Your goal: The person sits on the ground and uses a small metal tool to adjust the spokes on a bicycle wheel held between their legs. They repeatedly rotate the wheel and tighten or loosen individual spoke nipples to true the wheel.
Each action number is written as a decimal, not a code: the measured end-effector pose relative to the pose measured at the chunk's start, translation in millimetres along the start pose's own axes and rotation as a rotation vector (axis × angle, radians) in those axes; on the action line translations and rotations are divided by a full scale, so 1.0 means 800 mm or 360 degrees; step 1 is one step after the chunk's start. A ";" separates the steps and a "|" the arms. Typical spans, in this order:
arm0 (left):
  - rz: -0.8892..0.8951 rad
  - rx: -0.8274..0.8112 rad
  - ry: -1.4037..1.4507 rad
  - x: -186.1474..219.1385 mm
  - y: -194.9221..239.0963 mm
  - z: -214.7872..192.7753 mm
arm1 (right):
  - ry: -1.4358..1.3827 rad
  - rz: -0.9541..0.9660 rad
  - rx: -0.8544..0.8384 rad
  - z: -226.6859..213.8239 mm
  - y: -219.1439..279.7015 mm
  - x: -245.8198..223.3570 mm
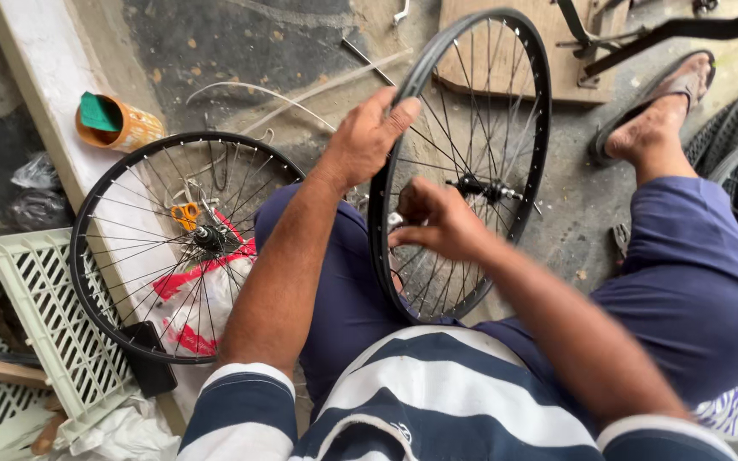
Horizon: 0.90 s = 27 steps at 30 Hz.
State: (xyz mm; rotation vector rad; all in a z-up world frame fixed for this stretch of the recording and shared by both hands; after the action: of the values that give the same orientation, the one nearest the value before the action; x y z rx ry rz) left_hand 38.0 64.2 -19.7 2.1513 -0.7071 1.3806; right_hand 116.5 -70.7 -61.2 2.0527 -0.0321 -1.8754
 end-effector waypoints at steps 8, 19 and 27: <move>-0.0106 -0.0007 0.0270 -0.019 -0.004 0.013 | 0.0388 0.0333 -0.0410 0.015 -0.001 -0.008; 0.0089 0.0037 0.0203 -0.013 -0.012 0.016 | 0.0433 0.0214 0.0026 0.018 0.013 0.029; 0.0064 0.0013 -0.0011 -0.023 -0.015 0.020 | 0.0201 0.0252 -0.0248 -0.004 0.005 -0.015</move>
State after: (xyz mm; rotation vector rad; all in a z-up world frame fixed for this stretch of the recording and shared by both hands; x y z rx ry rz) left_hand 49.8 66.0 -43.7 2.1605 -0.7521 1.3994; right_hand 119.1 -70.4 -48.2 1.9958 -0.0153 -1.5996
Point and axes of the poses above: each hand's wrist, its own y-axis away from the middle knuckle, its own z-axis out of the palm, x = y × z, the point moved 8 cm from there along -y, towards the middle knuckle, and after that the axes turned 10 degrees about z, right-handed, at the moved point
